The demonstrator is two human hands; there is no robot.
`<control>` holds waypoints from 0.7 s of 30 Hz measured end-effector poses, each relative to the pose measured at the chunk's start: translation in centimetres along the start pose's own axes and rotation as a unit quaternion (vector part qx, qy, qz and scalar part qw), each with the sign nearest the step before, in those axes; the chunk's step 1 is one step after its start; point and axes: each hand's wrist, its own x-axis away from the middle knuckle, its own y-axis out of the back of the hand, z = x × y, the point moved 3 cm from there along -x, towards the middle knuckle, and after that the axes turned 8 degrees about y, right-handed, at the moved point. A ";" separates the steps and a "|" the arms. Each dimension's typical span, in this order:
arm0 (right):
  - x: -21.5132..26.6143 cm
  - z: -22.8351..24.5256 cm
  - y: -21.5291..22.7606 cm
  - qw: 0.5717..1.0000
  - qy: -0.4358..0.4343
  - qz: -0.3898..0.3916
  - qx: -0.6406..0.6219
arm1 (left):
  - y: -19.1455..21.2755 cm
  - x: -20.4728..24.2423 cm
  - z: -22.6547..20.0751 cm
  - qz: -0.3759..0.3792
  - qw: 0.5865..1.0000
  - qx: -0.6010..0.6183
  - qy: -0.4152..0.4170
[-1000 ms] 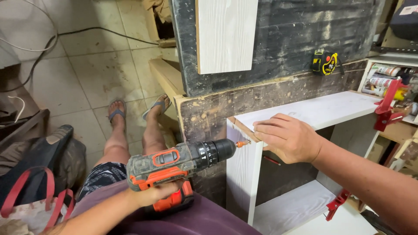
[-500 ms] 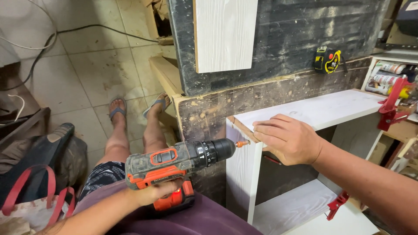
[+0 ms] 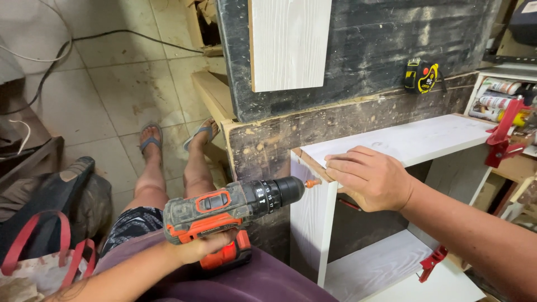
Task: Assembling a wooden frame using corner clamps and a power drill to drill pilot holes and drive screws.
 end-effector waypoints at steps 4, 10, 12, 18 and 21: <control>-0.7 0.0 0.4 1.000 0.003 0.004 0.002 | -0.1 0.6 0.3 -0.014 1.000 0.014 -0.008; -2.2 0.4 1.4 0.996 -0.021 0.087 -0.005 | 0.0 0.9 1.3 0.048 0.990 -0.131 -0.011; -2.4 0.0 1.2 0.992 -0.065 0.102 0.031 | -0.1 0.7 1.6 0.054 0.993 -0.105 0.021; -2.9 -0.3 1.4 0.990 -0.068 0.122 0.010 | 1.0 2.4 3.0 0.069 0.992 -0.097 0.042; -3.1 -0.3 1.5 0.990 -0.068 0.124 0.008 | 2.0 3.3 3.8 0.083 0.990 -0.098 0.055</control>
